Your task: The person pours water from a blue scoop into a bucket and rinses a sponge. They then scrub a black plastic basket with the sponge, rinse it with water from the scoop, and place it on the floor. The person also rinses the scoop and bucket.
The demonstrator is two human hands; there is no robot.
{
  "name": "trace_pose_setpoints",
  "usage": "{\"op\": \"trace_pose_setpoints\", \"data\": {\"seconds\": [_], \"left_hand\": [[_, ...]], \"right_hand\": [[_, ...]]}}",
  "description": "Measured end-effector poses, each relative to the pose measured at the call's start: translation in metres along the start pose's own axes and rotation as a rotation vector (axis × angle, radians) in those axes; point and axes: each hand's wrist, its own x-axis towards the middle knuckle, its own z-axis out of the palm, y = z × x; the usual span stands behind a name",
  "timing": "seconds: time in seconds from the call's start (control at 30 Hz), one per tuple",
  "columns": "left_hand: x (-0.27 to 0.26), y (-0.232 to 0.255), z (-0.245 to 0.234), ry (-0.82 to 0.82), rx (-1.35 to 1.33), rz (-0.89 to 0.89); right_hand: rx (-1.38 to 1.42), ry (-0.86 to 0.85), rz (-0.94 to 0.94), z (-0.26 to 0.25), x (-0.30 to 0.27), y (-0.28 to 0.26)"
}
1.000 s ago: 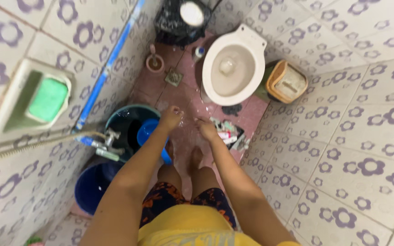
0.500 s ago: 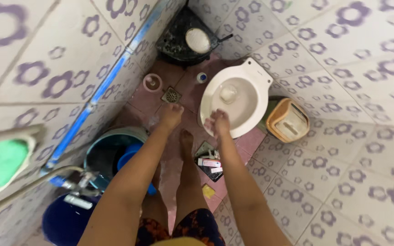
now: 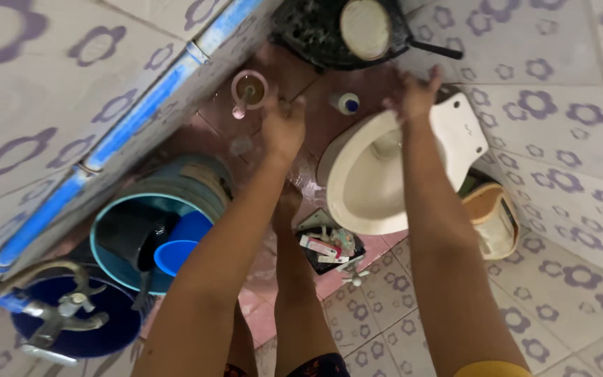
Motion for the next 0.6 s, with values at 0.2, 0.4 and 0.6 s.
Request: {"op": "trace_pose_setpoints", "data": {"seconds": [0.2, 0.4, 0.6], "left_hand": [[0.076, 0.074, 0.015, 0.018, -0.003, -0.145], [0.111, 0.093, 0.028, 0.228, 0.171, 0.258], [0.054, 0.116, 0.003, 0.153, 0.171, 0.327]], "right_hand": [[-0.178, -0.065, -0.426, 0.003, 0.032, -0.043], [-0.22, -0.143, -0.645, 0.02, 0.008, -0.069], [-0.25, -0.069, -0.681, 0.023, -0.058, -0.079]]}}
